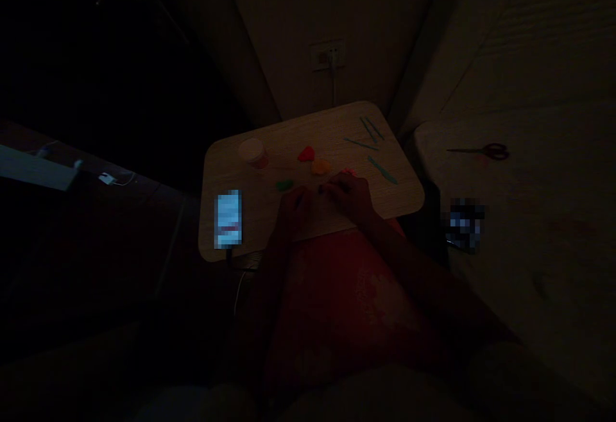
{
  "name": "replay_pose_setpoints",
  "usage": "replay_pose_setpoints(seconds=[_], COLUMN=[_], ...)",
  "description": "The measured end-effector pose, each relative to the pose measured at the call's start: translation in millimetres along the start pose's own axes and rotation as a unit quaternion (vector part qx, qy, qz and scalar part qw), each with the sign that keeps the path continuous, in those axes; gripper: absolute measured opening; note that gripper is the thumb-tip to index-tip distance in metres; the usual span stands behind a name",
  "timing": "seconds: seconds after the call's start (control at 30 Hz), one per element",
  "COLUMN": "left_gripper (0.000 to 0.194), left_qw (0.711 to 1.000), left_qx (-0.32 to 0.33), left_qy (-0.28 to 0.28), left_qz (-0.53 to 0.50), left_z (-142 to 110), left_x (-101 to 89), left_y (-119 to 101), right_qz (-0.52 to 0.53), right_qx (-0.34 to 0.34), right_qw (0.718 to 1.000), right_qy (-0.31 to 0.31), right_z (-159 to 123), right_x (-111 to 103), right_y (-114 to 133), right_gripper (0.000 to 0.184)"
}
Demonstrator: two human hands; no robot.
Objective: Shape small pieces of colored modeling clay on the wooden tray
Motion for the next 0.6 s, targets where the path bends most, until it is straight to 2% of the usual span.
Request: replay_pose_setpoints(seconds=[0.2,0.4,0.6], left_gripper=[0.042,0.043,0.045], left_qw=[1.0,1.0,1.0], left_qx=[0.0,0.0,0.001], left_qy=[0.0,0.001,-0.003], left_qz=[0.0,-0.008,-0.007], left_z=[-0.4,-0.5,-0.8], left_x=[-0.4,1.0,0.3], left_y=[-1.4,-0.4,3.4], right_qz=[-0.02,0.023,0.006], right_qx=[0.005,0.001,-0.018], right_qw=[0.999,1.0,1.0], right_qy=[-0.036,0.005,-0.022], right_z=[-0.3,-1.0,0.3], right_x=[-6.7,1.3,-6.3], right_y=[0.9,0.8,5.1], right_gripper=[0.033,0.025,0.032])
Point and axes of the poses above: each hand's wrist, its own z-axis towards the middle knuckle, its own x-axis out of the palm, y = z × x, the point moved 9 cm from there along z, towards the middle knuckle, and after that the axes turned 2 degrees about x, right-handed, at the moved point
